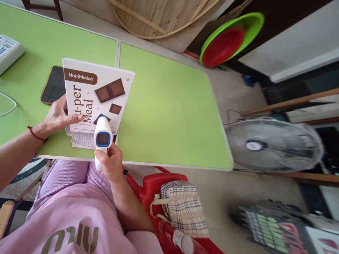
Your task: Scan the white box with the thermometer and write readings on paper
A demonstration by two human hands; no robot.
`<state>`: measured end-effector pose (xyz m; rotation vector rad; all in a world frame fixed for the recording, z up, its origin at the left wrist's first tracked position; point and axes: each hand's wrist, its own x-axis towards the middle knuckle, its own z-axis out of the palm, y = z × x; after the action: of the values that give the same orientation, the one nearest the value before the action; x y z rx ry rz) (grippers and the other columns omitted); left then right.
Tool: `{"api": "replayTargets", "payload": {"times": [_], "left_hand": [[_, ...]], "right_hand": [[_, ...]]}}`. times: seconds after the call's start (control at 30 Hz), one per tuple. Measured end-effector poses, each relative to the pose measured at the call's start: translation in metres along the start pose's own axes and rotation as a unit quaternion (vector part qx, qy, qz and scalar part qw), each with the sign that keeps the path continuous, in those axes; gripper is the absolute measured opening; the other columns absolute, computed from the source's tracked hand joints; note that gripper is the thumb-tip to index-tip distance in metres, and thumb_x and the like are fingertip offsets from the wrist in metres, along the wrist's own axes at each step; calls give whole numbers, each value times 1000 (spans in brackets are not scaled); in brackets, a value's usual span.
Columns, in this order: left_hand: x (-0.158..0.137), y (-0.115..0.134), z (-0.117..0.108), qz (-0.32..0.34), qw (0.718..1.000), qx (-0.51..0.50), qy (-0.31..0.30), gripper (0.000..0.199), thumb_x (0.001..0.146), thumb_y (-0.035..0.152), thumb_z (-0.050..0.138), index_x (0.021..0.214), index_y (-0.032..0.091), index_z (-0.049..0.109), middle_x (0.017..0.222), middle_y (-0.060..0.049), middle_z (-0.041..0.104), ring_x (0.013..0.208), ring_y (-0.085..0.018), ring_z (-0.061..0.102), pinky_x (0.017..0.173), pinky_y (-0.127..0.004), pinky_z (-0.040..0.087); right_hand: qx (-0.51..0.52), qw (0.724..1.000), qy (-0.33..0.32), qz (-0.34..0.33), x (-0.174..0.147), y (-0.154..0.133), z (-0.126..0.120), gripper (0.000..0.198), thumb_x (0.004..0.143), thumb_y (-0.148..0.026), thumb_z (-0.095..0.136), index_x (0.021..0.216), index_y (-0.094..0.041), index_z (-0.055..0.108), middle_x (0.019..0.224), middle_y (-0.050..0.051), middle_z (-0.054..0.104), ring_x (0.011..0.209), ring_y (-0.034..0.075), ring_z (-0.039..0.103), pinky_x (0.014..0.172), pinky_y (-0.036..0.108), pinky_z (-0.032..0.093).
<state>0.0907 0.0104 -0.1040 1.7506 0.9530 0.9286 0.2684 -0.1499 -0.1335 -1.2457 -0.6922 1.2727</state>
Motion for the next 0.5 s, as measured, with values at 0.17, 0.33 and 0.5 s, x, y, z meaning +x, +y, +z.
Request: {"api": "replayTargets", "payload": {"times": [0.17,0.33,0.5], "left_hand": [[0,-2,0,10,1000,-18,17,85,60,75,89,118,19,60,114,-13,74,107,-37,72,82,-45,63],[2,-7,-2,36,998,-16,41,85,62,77,87,119,19,61,121,-15,71,115,-40,69,93,-52,61],[4,-14,-4,48,997,-15,52,85,64,79,84,120,20,62,122,-14,70,115,-39,68,97,-55,60]], "right_hand": [[-1,1000,-5,-12,0,-4,3,32,67,-48,78,81,-22,68,72,0,62,64,14,50,58,30,42],[-11,998,-10,-59,1,-14,4,33,69,-52,82,82,-24,69,71,-1,62,64,14,49,58,29,43],[-43,996,18,-76,3,-21,3,47,66,-59,86,97,-27,73,90,4,75,78,19,63,70,34,54]]}}
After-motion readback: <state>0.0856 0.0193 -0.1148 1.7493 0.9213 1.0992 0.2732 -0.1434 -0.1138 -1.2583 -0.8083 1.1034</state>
